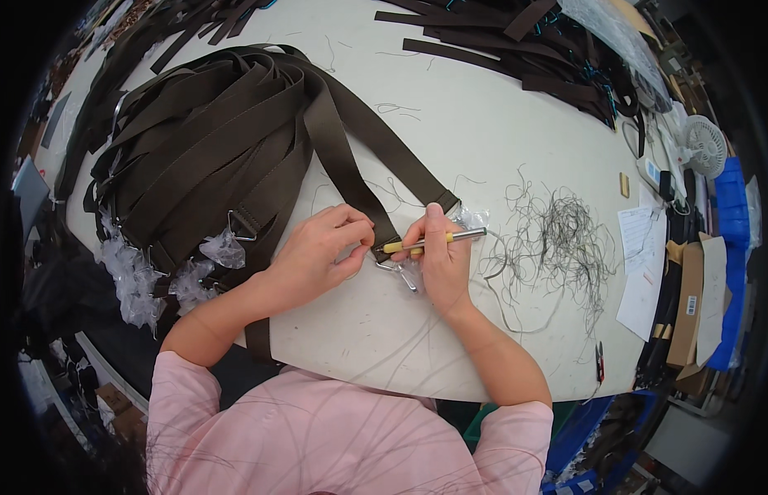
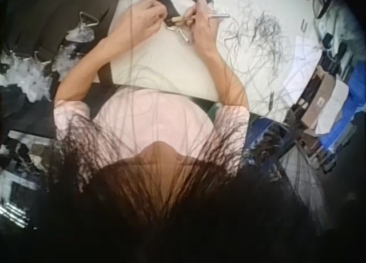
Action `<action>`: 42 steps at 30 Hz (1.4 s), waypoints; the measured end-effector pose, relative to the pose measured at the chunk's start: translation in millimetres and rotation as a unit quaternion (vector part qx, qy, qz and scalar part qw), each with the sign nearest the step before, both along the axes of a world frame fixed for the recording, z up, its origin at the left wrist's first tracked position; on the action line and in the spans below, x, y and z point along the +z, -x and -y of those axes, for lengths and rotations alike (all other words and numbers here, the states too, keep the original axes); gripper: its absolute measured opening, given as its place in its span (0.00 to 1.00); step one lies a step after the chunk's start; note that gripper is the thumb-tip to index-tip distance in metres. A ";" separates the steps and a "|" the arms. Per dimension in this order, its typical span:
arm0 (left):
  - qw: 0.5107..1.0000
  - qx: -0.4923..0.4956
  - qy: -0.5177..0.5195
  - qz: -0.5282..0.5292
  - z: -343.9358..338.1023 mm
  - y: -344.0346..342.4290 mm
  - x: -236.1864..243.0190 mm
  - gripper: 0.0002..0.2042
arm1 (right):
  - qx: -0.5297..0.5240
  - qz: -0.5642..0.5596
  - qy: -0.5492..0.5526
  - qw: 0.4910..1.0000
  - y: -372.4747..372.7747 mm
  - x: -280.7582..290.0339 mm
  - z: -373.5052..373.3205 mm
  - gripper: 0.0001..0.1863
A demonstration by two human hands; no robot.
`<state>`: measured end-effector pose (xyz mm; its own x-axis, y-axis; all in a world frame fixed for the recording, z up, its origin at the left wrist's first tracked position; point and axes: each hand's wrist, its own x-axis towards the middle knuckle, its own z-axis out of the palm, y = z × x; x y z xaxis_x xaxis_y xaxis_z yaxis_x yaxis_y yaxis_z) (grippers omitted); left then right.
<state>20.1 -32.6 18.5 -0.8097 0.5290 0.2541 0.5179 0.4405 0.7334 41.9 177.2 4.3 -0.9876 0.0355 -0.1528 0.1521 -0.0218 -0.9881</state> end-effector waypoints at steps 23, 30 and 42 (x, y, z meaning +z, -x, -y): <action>0.981 -0.136 -0.001 0.141 -30.0 19.0 1.5 0.14 | -0.093 -0.076 -0.006 0.993 3.3 1.0 -41.0 0.30; 0.991 -0.086 0.029 0.103 -41.6 9.5 -2.5 0.07 | -0.124 -0.009 0.083 0.989 -11.6 1.6 -54.1 0.30; 0.996 -0.039 -0.038 0.064 -44.5 8.6 -9.3 0.05 | -0.131 -0.006 0.103 0.986 0.1 1.4 -33.4 0.30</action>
